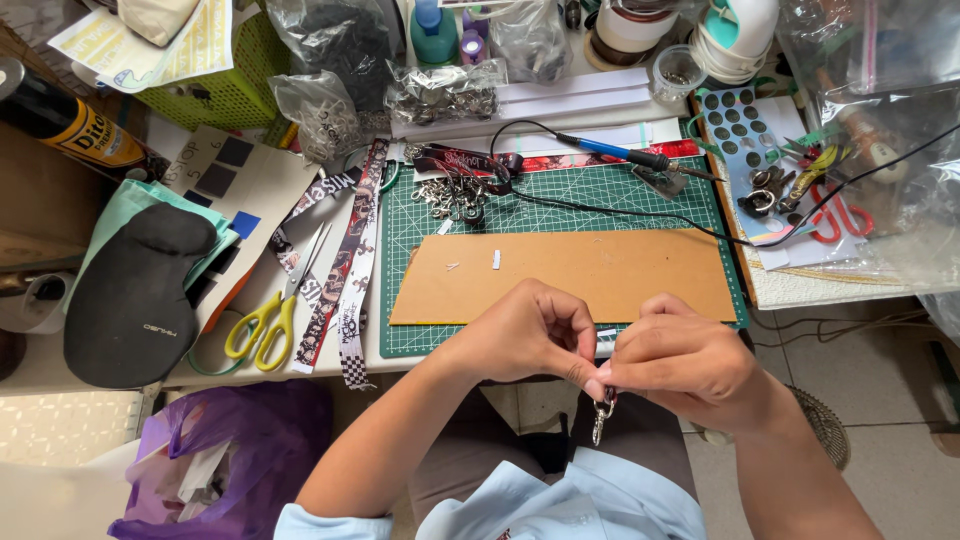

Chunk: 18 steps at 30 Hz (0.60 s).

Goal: The person folds printed ribbon ends, inserts metal keyring hardware, and uses a soldering iron to heat-seal the ribbon edges. They repeat the process for multiple keychains, trimming excess ribbon with scissors and attaching keyrings to each finished piece.

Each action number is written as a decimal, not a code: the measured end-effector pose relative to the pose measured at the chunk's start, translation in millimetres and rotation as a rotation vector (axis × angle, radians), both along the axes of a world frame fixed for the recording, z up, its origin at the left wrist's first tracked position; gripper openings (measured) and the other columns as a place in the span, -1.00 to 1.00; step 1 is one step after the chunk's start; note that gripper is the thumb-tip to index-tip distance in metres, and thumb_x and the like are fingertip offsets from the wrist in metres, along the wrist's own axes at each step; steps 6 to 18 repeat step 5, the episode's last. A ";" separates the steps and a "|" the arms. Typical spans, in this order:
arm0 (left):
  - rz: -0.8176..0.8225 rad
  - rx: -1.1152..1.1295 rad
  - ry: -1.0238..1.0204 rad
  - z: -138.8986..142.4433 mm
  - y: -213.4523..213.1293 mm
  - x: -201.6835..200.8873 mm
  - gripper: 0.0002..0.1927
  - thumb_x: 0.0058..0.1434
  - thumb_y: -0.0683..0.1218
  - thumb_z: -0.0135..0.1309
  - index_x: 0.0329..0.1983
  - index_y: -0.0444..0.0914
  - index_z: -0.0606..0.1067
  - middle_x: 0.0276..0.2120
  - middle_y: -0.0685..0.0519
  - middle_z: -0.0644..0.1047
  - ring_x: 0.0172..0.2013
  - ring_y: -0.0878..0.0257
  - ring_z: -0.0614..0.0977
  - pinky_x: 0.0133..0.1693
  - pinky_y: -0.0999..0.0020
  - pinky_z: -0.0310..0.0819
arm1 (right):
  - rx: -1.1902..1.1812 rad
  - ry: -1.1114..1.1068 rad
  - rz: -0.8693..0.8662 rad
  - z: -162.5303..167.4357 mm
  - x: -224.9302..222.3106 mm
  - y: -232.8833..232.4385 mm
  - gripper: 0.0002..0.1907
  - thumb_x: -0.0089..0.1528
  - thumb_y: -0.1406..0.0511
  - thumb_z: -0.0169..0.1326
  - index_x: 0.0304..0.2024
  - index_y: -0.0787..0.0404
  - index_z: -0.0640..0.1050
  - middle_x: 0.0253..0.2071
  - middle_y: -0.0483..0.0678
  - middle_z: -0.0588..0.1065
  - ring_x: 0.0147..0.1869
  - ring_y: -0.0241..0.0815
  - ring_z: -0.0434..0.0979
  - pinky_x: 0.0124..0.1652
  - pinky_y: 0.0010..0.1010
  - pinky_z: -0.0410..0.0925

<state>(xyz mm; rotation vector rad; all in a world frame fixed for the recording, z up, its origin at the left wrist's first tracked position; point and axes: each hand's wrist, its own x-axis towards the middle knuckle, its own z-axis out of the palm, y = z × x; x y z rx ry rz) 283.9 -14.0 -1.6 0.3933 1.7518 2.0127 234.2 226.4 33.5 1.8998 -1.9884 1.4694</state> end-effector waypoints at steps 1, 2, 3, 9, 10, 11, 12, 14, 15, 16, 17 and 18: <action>0.004 -0.004 0.013 -0.3 0.6 -1.1 -0.74 0.04 -0.16 0.46 -0.35 -0.35 0.58 -0.42 0.08 0.61 -0.41 0.38 0.55 -0.37 0.48 0.39 | -0.003 0.011 -0.008 0.6 0.4 0.8 -0.80 0.15 0.38 0.28 -0.15 0.17 0.67 -0.30 -0.18 0.60 -0.24 -0.31 0.62 -0.14 -0.39 0.28; 0.008 -0.008 0.028 0.2 0.8 -2.1 -0.73 0.04 -0.15 0.47 -0.35 -0.34 0.58 -0.42 0.09 0.60 -0.40 0.38 0.55 -0.36 0.48 0.40 | -0.006 0.023 -0.017 1.7 0.7 1.9 -0.81 0.16 0.37 0.26 -0.15 0.16 0.67 -0.29 -0.18 0.60 -0.22 -0.30 0.62 -0.13 -0.39 0.29; 0.034 -0.012 0.155 1.1 0.7 -0.6 -0.76 0.09 -0.13 0.45 -0.31 -0.30 0.60 -0.40 0.11 0.62 -0.36 0.38 0.59 -0.31 0.49 0.45 | -0.008 0.035 -0.025 2.4 0.8 2.4 -0.81 0.17 0.37 0.25 -0.15 0.15 0.67 -0.27 -0.18 0.60 -0.21 -0.28 0.62 -0.12 -0.39 0.30; 0.084 -0.021 0.412 4.2 -0.9 4.5 -0.82 0.19 -0.09 0.42 -0.24 -0.22 0.64 -0.37 0.13 0.65 -0.28 0.36 0.66 -0.21 0.51 0.54 | -0.072 0.119 -0.147 2.8 3.6 3.0 -0.83 0.20 0.33 0.25 -0.13 0.12 0.65 -0.20 -0.17 0.62 -0.15 -0.27 0.64 -0.11 -0.40 0.30; 0.084 -0.021 0.412 4.2 -0.9 4.5 -0.82 0.19 -0.09 0.42 -0.24 -0.22 0.64 -0.37 0.13 0.65 -0.28 0.36 0.66 -0.21 0.51 0.54 | -0.072 0.119 -0.147 2.8 3.6 3.0 -0.83 0.20 0.33 0.25 -0.13 0.12 0.65 -0.20 -0.17 0.62 -0.15 -0.27 0.64 -0.11 -0.40 0.30; 0.084 -0.021 0.412 4.2 -0.9 4.5 -0.82 0.19 -0.09 0.42 -0.24 -0.22 0.64 -0.37 0.13 0.65 -0.28 0.36 0.66 -0.21 0.51 0.54 | -0.072 0.119 -0.147 2.8 3.6 3.0 -0.83 0.20 0.33 0.25 -0.13 0.12 0.65 -0.20 -0.17 0.62 -0.15 -0.27 0.64 -0.11 -0.40 0.30; 0.084 -0.021 0.412 4.2 -0.9 4.5 -0.82 0.19 -0.09 0.42 -0.24 -0.22 0.64 -0.37 0.13 0.65 -0.28 0.36 0.66 -0.21 0.51 0.54 | -0.072 0.119 -0.147 2.8 3.6 3.0 -0.83 0.20 0.33 0.25 -0.13 0.12 0.65 -0.20 -0.17 0.62 -0.15 -0.27 0.64 -0.11 -0.40 0.30; 0.084 -0.021 0.412 4.2 -0.9 4.5 -0.82 0.19 -0.09 0.42 -0.24 -0.22 0.64 -0.37 0.13 0.65 -0.28 0.36 0.66 -0.21 0.51 0.54 | -0.072 0.119 -0.147 2.8 3.6 3.0 -0.83 0.20 0.33 0.25 -0.13 0.12 0.65 -0.20 -0.17 0.62 -0.15 -0.27 0.64 -0.11 -0.40 0.30; 0.084 -0.021 0.412 4.2 -0.9 4.5 -0.82 0.19 -0.09 0.42 -0.24 -0.22 0.64 -0.37 0.13 0.65 -0.28 0.36 0.66 -0.21 0.51 0.54 | -0.072 0.119 -0.147 2.8 3.6 3.0 -0.83 0.20 0.33 0.25 -0.13 0.12 0.65 -0.20 -0.17 0.62 -0.15 -0.27 0.64 -0.11 -0.40 0.30; 0.084 -0.021 0.412 4.2 -0.9 4.5 -0.82 0.19 -0.09 0.42 -0.24 -0.22 0.64 -0.37 0.13 0.65 -0.28 0.36 0.66 -0.21 0.51 0.54 | -0.072 0.119 -0.147 2.8 3.6 3.0 -0.83 0.20 0.33 0.25 -0.13 0.12 0.65 -0.20 -0.17 0.62 -0.15 -0.27 0.64 -0.11 -0.40 0.30; 0.084 -0.021 0.412 4.2 -0.9 4.5 -0.82 0.19 -0.09 0.42 -0.24 -0.22 0.64 -0.37 0.13 0.65 -0.28 0.36 0.66 -0.21 0.51 0.54 | -0.072 0.119 -0.147 2.8 3.6 3.0 -0.83 0.20 0.33 0.25 -0.13 0.12 0.65 -0.20 -0.17 0.62 -0.15 -0.27 0.64 -0.11 -0.40 0.30; 0.084 -0.021 0.412 4.2 -0.9 4.5 -0.82 0.19 -0.09 0.42 -0.24 -0.22 0.64 -0.37 0.13 0.65 -0.28 0.36 0.66 -0.21 0.51 0.54 | -0.072 0.119 -0.147 2.8 3.6 3.0 -0.83 0.20 0.33 0.25 -0.13 0.12 0.65 -0.20 -0.17 0.62 -0.15 -0.27 0.64 -0.11 -0.40 0.30</action>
